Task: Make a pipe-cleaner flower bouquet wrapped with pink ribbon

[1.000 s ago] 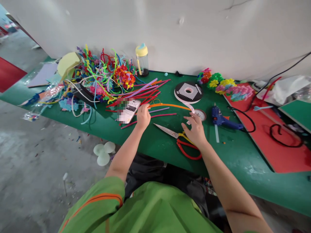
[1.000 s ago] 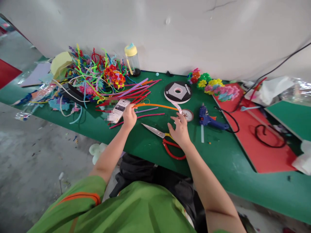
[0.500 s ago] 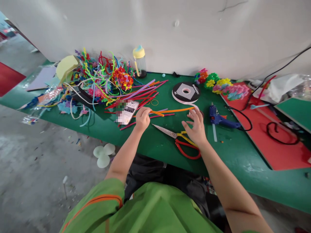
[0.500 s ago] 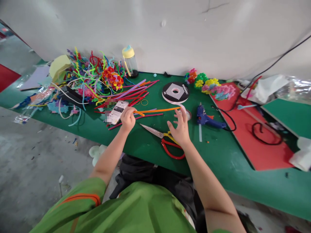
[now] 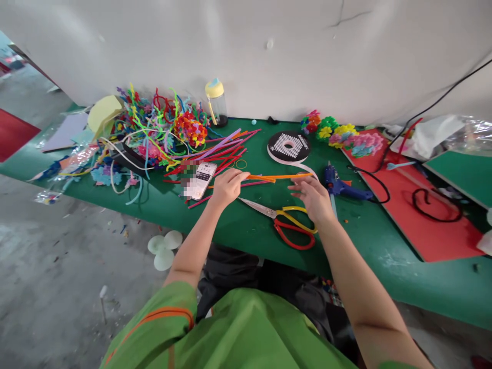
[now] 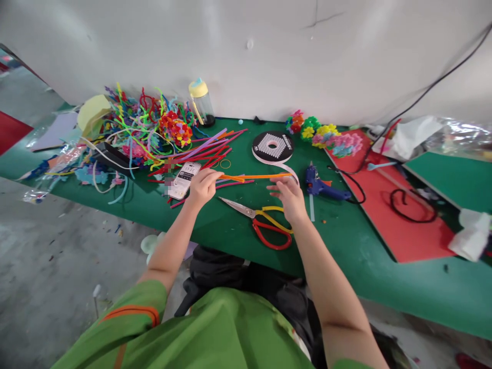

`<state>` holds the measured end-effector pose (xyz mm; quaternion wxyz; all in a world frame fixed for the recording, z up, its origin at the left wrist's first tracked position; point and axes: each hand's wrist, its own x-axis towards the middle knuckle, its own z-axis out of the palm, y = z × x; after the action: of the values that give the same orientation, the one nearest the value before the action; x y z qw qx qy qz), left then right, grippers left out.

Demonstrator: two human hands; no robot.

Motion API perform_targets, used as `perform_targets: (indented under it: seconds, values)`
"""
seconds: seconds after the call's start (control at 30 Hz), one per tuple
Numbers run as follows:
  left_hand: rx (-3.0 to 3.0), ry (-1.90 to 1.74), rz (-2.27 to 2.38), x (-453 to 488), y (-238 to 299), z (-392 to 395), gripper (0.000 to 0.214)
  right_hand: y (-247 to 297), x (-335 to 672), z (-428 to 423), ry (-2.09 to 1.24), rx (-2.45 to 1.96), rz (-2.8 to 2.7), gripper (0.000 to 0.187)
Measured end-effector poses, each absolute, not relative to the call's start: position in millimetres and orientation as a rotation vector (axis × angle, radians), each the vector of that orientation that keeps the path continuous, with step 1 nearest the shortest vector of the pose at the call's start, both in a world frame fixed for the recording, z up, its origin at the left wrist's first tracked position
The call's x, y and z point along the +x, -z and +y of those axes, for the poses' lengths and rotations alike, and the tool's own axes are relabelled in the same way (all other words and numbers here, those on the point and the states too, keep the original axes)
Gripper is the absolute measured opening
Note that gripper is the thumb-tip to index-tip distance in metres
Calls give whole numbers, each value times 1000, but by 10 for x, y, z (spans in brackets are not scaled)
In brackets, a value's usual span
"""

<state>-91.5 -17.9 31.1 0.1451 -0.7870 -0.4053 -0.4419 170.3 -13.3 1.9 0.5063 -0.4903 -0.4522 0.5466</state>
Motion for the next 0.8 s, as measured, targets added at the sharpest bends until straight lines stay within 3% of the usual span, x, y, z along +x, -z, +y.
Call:
perform_targets:
  seconds: [0.13, 0.3, 0.43, 0.5, 0.67, 0.8]
  values:
    - [-2449, 1185, -1222, -800, -673, -231, 30, -144, 1738, -125, -1510, -1113, -904, 26]
    - [-2699, 813, -1497, -580, -1202, -390, 26, -281, 1789, -116, -1733, -989, -798, 44]
    - [-2854, 616, -1575, -467, -1542, -523, 23, -477, 1840, -141, -1746, -922, -863, 34]
    - [-2913, 580, -1577, -449, -1653, -564, 22, -625, 1889, -143, -1650, -895, -910, 29]
    - [-2914, 820, -1546, -486, -1766, -570, 21, -1160, 2104, -106, -1279, -817, -1102, 39]
    - [-2794, 1070, -1568, -545, -1738, -481, 21, -1530, 2371, -148, -790, -721, -1185, 29]
